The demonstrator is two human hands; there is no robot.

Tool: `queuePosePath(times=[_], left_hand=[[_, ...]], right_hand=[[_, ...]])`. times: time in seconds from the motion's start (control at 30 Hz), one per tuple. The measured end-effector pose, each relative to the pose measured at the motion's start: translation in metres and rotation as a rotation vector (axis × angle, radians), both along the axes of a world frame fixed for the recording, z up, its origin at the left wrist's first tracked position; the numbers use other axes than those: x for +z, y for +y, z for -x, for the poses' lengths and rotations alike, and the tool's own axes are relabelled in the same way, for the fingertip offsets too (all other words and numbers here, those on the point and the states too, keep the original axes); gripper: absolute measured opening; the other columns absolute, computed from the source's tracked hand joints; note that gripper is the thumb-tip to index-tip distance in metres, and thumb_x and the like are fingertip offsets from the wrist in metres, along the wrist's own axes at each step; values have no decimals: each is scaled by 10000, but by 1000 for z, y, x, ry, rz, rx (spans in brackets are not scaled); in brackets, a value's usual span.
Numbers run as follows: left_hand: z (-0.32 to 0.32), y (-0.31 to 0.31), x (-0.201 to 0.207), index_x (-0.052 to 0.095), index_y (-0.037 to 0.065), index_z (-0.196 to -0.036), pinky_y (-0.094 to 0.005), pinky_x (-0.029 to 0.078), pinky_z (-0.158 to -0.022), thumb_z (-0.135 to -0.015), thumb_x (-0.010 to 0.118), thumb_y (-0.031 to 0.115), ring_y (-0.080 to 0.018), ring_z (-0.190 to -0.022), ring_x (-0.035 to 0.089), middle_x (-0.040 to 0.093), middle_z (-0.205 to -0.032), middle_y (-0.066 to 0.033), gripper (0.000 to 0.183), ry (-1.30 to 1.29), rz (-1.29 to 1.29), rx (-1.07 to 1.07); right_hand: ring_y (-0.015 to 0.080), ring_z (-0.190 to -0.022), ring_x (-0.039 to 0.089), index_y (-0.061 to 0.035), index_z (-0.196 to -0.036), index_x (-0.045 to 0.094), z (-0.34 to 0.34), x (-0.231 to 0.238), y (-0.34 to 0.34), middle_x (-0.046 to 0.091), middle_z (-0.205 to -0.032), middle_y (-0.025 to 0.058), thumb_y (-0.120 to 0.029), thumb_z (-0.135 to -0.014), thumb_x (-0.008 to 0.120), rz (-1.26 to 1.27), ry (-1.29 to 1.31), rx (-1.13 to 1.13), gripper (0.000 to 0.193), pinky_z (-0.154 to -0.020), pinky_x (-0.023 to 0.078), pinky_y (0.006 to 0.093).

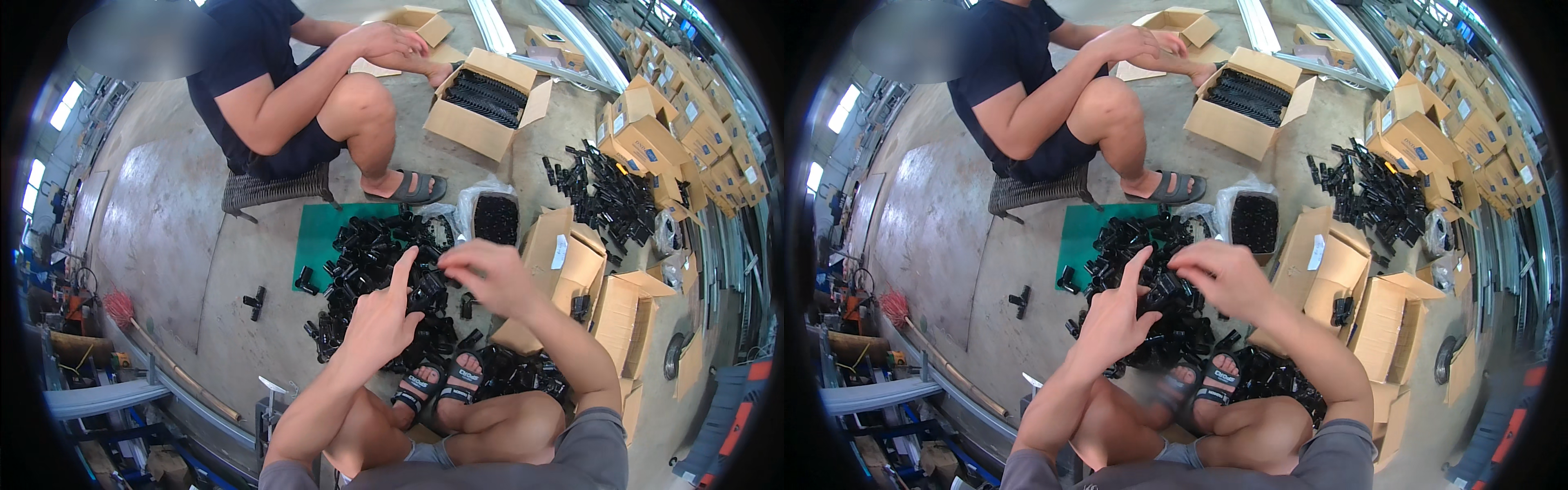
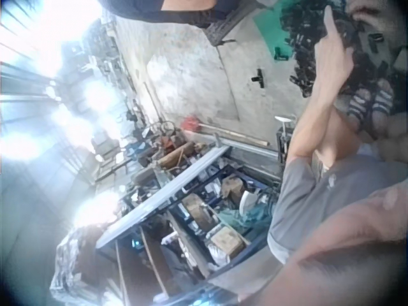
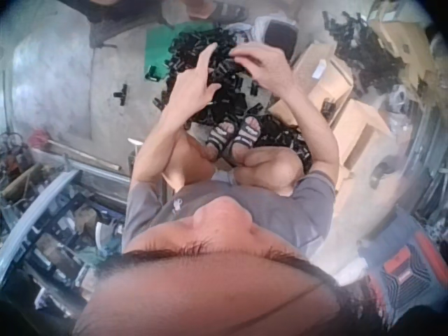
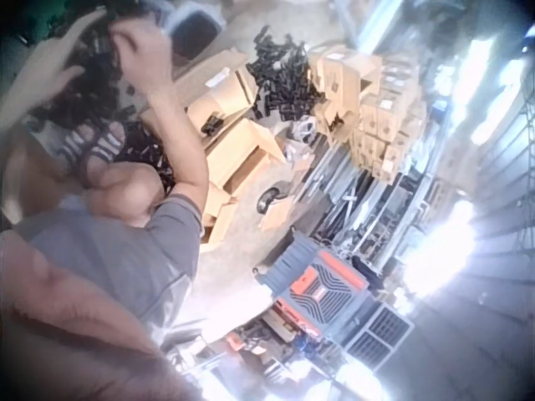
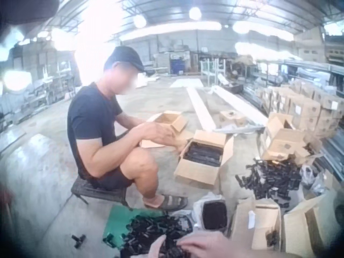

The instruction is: The person sorts and organizes black plastic connectors by hand, picking them up one by one from a pile on the floor and placing them into cardboard boxes while another person assists.

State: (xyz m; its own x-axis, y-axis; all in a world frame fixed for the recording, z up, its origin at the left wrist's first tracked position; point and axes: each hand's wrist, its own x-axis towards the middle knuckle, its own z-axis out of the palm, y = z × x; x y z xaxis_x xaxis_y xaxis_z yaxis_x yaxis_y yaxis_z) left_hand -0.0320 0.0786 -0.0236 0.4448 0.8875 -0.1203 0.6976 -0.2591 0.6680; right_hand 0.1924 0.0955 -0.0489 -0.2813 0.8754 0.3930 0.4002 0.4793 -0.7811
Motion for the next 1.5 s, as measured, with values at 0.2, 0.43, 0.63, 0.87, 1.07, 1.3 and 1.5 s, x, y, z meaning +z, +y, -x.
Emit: queuePosePath(times=[0.2, 0.43, 0.63, 0.87, 1.07, 1.3, 1.5], left_hand=[[-1, -19, 10, 217, 63, -1541, -514, 539, -799, -771, 775, 57, -454, -882, 682, 721, -963, -240, 950, 34, -24, -68], [-2, -50, 8, 209, 13, -1528, -541, 540, -684, -743, 752, 33, -446, -729, 676, 674, -761, -251, 955, -26, -116, -133], [3, -59, 6, 236, 8, -1501, -545, 532, -737, -762, 769, 52, -456, -807, 679, 700, -825, -236, 913, -53, -97, -123], [5, -62, 18, 329, 3, -1346, -533, 540, -739, -779, 777, 68, -455, -836, 684, 705, -879, -256, 725, -42, -72, -97], [11, -57, 8, 367, 15, -1158, -521, 546, -724, -797, 781, 93, -455, -844, 683, 693, -870, -253, 555, -157, -133, -36], [13, -55, 12, 372, 9, -1146, -510, 548, -697, -791, 789, 96, -441, -818, 689, 680, -847, -243, 554, -86, -113, -47], [4, -52, 8, 379, 20, -1146, -513, 543, -691, -787, 792, 100, -444, -814, 686, 680, -850, -229, 552, -86, -106, -64]], right_hand=[[266, -863, 650, -69, -968, 707, 25, 8, -40, 696, -894, 81, -48, -810, 749, -214, -140, 54, 166, -764, 535, 378], [278, -844, 635, -65, -954, 665, 32, 30, -69, 637, -855, 84, -40, -816, 709, -280, -349, 103, 147, -739, 530, 378], [281, -883, 632, -59, -992, 633, 38, 43, -88, 635, -874, 86, 10, -745, 664, -238, -431, 161, 258, -772, 528, 394], [253, -913, 630, -74, -1052, 659, 43, 43, -95, 658, -921, 65, 9, -728, 672, -353, -584, 32, 335, -802, 513, 376], [242, -921, 620, -88, -1062, 696, 45, 39, -96, 661, -921, 56, 12, -724, 695, -313, -452, -83, 352, -798, 492, 374], [225, -878, 605, -79, -996, 699, 53, 36, -88, 648, -881, 38, -26, -742, 722, -352, -451, -40, 261, -783, 453, 359], [224, -867, 591, -99, -962, 696, 43, 31, -85, 630, -859, 14, -94, -768, 718, -387, -478, -41, 195, -765, 434, 372]])
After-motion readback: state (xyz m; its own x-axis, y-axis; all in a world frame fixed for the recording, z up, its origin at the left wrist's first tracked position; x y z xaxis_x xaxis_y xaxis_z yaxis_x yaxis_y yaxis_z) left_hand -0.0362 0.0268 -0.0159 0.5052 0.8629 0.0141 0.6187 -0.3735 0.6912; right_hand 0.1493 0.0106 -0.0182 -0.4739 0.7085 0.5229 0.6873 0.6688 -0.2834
